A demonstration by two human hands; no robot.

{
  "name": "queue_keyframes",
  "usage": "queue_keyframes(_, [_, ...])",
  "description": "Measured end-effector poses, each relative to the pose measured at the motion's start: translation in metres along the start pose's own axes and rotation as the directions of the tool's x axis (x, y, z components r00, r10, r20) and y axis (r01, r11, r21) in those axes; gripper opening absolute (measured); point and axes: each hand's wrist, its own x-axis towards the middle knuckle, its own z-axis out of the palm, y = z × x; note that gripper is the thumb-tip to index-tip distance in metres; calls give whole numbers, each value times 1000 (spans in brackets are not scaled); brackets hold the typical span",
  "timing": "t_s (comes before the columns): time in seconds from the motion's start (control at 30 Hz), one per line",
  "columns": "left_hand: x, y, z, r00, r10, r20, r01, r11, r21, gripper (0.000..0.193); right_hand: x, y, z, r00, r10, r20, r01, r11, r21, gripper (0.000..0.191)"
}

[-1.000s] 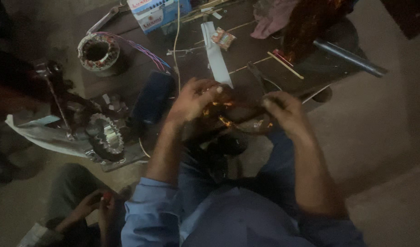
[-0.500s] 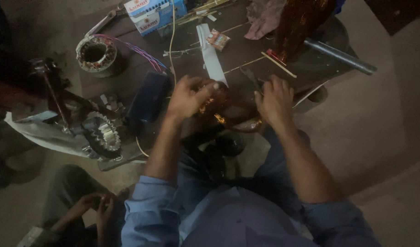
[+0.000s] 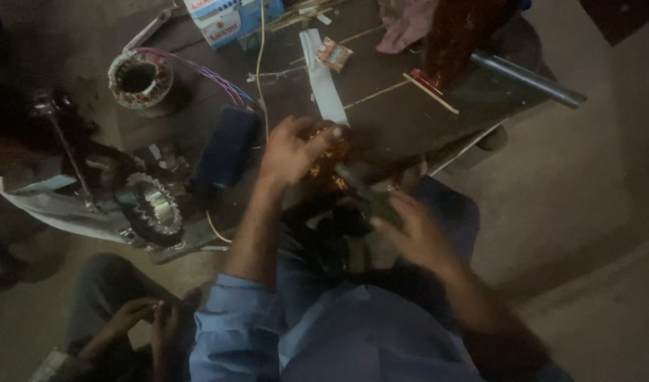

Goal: The person sits on the floor and winds copper wire around a toroidal core using both hands. They repeatedly adjust the coil and pull the wire to maintain tension, occasionally using pliers to cut or secure the wire.

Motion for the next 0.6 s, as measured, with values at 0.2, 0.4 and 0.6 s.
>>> queue_keyframes(0.2, [4, -9, 1, 997, 71, 9, -71, 996, -51, 61, 7, 1, 28, 999, -45, -17, 25, 799, -601, 29])
queue_keyframes(0.4, [1, -1, -1, 999, 7, -38, -4, 997, 78, 68, 40, -15, 37, 998, -58, 7, 40, 583, -812, 34])
queue_keyframes(0.6, [-4, 11, 1, 997, -60, 48, 60, 998, 4, 64, 51, -33, 34, 997, -38, 67, 77, 519, -851, 25])
